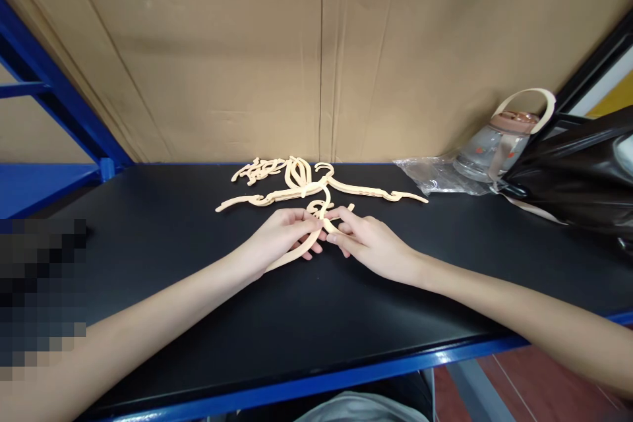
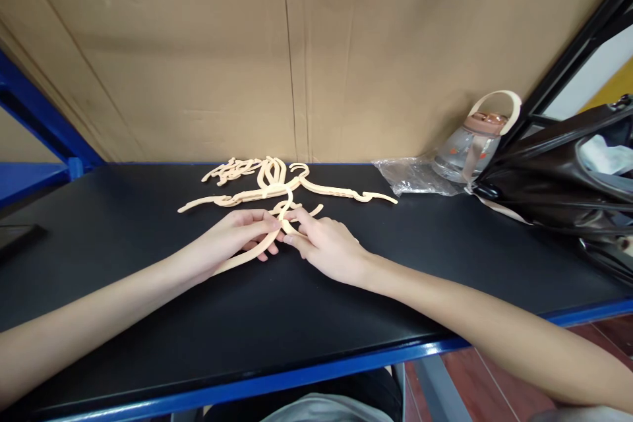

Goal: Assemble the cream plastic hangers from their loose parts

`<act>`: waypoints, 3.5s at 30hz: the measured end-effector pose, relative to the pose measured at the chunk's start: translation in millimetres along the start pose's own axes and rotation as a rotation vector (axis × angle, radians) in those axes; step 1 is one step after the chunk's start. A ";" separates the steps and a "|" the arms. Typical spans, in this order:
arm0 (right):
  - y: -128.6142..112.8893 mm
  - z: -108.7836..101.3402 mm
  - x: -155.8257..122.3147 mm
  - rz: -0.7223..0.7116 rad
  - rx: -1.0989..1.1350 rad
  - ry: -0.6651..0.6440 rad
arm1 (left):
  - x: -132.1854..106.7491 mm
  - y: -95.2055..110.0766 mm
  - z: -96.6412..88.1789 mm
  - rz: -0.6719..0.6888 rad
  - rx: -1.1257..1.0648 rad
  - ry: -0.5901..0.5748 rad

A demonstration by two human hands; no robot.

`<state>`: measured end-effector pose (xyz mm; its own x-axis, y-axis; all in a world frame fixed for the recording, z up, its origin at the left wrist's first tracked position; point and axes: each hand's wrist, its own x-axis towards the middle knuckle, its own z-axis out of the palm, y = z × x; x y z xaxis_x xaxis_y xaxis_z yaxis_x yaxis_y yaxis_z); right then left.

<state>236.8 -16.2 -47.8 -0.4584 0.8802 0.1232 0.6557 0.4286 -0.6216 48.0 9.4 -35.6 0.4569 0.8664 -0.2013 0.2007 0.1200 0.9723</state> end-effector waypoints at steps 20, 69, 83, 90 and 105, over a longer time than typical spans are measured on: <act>-3.9 1.4 -2.9 0.032 -0.087 0.176 | 5.0 -7.9 -0.9 0.163 0.228 -0.045; 8.9 -9.4 -0.4 -0.234 -0.755 0.119 | 4.8 -9.8 -23.0 0.505 1.520 0.184; 13.9 -9.6 2.7 -0.327 -0.791 0.077 | -0.2 -3.7 -17.3 0.422 1.773 0.332; 11.5 -8.7 0.8 -0.290 -0.789 0.075 | 2.7 -6.3 -16.3 0.555 1.694 0.335; 10.2 -9.2 2.0 -0.186 -0.810 0.092 | 2.9 -6.9 -18.9 0.447 1.783 0.287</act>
<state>248.1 -8.2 -46.8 -0.5736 0.7789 0.2536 0.8190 0.5513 0.1592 31.6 20.2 -40.7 0.6219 0.7542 0.2106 0.7675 -0.5337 -0.3552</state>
